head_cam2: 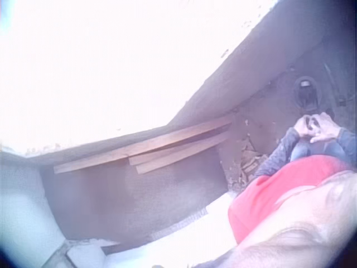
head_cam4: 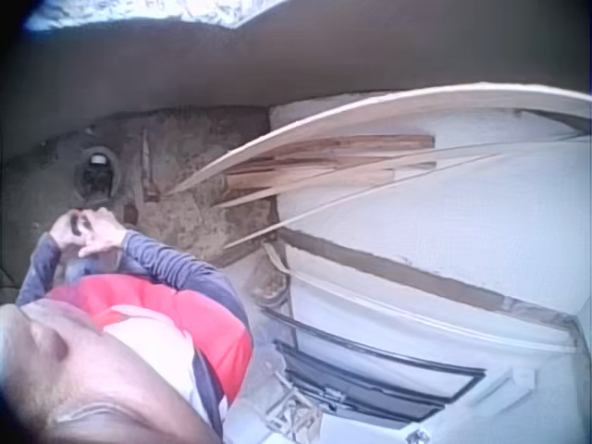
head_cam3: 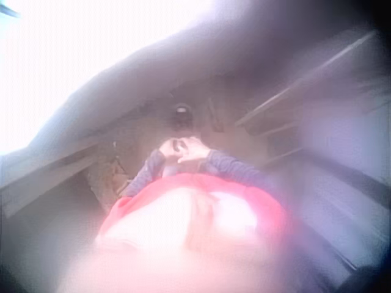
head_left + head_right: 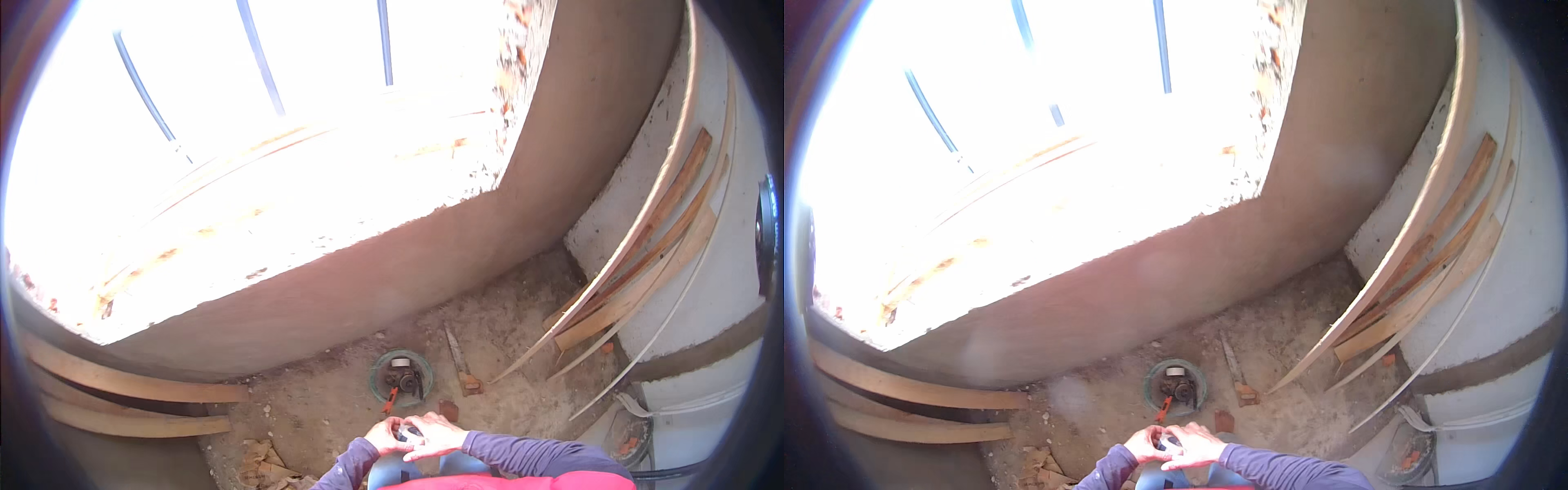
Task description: The person measures a wooden plank using a tape measure and a pencil, then cuts the plank into two pieces with a handsaw.
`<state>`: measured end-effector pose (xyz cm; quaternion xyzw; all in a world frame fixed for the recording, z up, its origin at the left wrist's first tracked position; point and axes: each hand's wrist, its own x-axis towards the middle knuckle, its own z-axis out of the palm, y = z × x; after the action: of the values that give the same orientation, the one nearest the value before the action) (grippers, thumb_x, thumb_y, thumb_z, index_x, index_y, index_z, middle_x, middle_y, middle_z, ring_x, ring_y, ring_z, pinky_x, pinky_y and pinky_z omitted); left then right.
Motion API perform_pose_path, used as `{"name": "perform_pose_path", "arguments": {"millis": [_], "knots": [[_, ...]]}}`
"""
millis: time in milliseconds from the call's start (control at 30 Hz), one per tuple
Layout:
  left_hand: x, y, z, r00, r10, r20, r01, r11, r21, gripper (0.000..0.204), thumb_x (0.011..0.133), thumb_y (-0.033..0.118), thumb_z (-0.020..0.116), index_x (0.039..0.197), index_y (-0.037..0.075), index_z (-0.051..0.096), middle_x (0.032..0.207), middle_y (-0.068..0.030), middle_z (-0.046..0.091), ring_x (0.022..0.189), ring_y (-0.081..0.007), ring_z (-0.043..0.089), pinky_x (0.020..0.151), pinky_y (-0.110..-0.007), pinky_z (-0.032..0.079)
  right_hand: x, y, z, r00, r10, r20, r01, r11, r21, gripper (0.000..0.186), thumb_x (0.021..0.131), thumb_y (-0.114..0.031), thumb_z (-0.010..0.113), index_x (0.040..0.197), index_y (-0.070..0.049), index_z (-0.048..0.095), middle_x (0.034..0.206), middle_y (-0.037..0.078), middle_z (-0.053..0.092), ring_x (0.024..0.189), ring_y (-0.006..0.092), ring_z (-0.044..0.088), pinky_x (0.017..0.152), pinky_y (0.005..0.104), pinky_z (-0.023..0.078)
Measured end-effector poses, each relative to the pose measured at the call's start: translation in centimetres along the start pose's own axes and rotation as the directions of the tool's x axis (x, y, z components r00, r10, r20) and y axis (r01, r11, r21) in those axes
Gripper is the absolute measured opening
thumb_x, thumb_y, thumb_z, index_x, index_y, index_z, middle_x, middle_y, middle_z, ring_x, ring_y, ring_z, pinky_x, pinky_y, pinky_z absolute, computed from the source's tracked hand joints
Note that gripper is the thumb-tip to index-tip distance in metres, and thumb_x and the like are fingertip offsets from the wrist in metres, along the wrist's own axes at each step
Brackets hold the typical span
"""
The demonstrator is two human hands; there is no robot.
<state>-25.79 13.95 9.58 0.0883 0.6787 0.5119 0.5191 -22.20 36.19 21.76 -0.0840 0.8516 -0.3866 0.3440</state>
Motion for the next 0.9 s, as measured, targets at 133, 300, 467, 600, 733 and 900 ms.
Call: {"name": "perform_pose_path", "arguments": {"millis": [133,300,467,600,733,900], "knots": [[-5.4,4.7,0.7,0.998,0.055,-0.017,-0.056,0.992,-0.115,0.064,0.074,0.033,0.086,0.120,-0.003,0.060,0.103,-0.0097,0.070,0.094,-0.0149,0.066,0.086,-0.029,0.051,-0.9,-2.2,-0.6,0.990,-0.137,0.034,0.124,0.959,0.254,0.080,0.073,-0.049,0.082,0.127,-0.001,0.048,0.121,0.022,0.058,0.117,0.0328,0.056,0.099,0.0393,0.044],[-9.8,9.9,1.3,0.983,0.059,-0.174,-0.051,0.998,0.048,0.067,0.079,0.049,0.079,0.118,-0.001,0.059,0.095,-0.0114,0.068,0.083,-0.0157,0.065,0.073,-0.030,0.052,-1.3,-2.5,-0.1,0.962,-0.235,0.140,0.101,0.779,0.619,0.074,0.078,-0.023,0.082,0.135,-0.006,0.039,0.115,0.012,0.061,0.107,0.0168,0.059,0.092,0.0323,0.047],[-16.2,15.4,-3.1,0.846,0.317,-0.428,-0.221,0.940,0.260,0.044,0.080,0.027,0.081,0.110,0.004,0.059,0.078,-0.0011,0.060,0.072,-0.0102,0.058,0.065,-0.027,0.050,-2.9,-2.9,-5.8,0.888,-0.314,0.337,0.145,0.885,0.443,0.055,0.075,-0.018,0.079,0.123,-0.007,0.054,0.102,0.002,0.059,0.094,0.0114,0.055,0.086,0.0276,0.045],[-25.6,19.2,-10.7,0.642,0.395,-0.657,-0.372,0.910,0.184,0.038,0.079,0.015,0.081,0.109,0.006,0.059,0.078,0.0008,0.060,0.069,-0.0064,0.057,0.062,-0.024,0.048,-4.8,3.1,-8.9,0.848,-0.304,0.434,0.119,0.908,0.402,0.045,0.079,-0.020,0.077,0.116,-0.007,0.055,0.096,0.001,0.061,0.089,0.0095,0.057,0.079,0.0251,0.046],[-35.3,20.8,-19.3,0.254,0.238,-0.937,-0.572,0.819,0.053,0.035,0.082,0.007,0.077,0.108,0.008,0.055,0.086,-0.0033,0.062,0.072,-0.0113,0.062,0.062,-0.028,0.053,-9.7,8.7,-13.1,0.902,-0.056,0.429,-0.135,0.906,0.402,0.019,0.089,-0.022,0.068,0.095,-0.005,0.061,0.080,-0.002,0.061,0.075,0.0082,0.057,0.069,0.0258,0.046],[-31.5,19.1,-20.6,0.037,-0.035,-0.999,-0.902,0.428,-0.048,0.019,0.099,0.029,0.060,0.098,0.009,0.060,0.087,-0.0034,0.066,0.077,-0.0161,0.067,0.068,-0.032,0.058,-13.7,11.8,-15.9,0.943,0.263,0.203,-0.294,0.945,0.141,0.026,0.094,-0.023,0.063,0.078,-0.003,0.066,0.068,-0.004,0.059,0.064,0.0077,0.052,0.063,0.0283,0.046]]}}
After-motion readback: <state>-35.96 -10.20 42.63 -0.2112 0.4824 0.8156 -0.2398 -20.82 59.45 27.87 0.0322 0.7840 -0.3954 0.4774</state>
